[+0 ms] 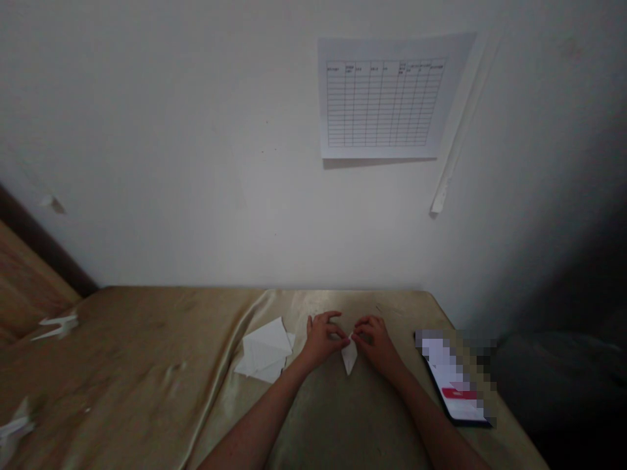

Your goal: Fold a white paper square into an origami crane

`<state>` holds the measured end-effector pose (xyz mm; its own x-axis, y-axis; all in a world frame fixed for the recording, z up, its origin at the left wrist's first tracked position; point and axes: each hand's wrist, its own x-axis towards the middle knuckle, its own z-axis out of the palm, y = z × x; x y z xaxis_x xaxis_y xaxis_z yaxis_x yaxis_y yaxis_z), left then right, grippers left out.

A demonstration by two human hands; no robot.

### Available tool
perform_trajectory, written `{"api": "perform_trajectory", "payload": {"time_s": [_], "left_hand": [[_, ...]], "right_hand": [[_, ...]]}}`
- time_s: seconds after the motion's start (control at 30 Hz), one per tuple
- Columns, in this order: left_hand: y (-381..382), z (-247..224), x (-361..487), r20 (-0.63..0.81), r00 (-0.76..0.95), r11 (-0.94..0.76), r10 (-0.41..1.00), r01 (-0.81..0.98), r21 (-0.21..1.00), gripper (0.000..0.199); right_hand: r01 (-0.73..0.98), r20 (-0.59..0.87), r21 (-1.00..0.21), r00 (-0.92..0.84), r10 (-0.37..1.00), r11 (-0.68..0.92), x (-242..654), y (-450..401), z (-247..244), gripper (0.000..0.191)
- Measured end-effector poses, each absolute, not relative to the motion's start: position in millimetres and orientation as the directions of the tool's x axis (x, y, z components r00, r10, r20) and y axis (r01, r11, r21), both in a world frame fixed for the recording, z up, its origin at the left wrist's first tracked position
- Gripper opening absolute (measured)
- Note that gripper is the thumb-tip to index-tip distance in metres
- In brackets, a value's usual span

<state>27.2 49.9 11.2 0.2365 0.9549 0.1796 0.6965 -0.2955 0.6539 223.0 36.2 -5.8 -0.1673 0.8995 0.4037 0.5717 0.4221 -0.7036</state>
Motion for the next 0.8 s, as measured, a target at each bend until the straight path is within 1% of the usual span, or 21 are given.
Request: {"api": "perform_trajectory", "payload": {"time_s": [0.23,0.43,0.6,0.8], "left_hand": [[48.9,12.2,27.7,0.188,0.217,-0.287,0.958,0.69,0.664,0.005],[45.6,17.5,30.4,0.188,0.229,-0.296,0.955,0.695,0.656,0.005],[46.7,15.9,30.0,0.14,0.266,-0.293,0.954,0.724,0.625,0.005],[46.6,14.7,29.7,0.135,0.291,-0.312,0.947,0.734,0.603,0.003]], "right_hand": [[0.572,0.412,-0.702,-0.16,0.897,0.424,222.4,36.4,-5.1,0.011],[0.575,0.454,-0.676,-0.168,0.875,0.461,220.6,38.0,-10.3,0.009],[0.602,0.474,-0.653,-0.149,0.868,0.459,220.5,37.6,-10.1,0.006],[0.648,0.479,-0.618,-0.14,0.867,0.446,222.1,38.3,-10.2,0.011]]}}
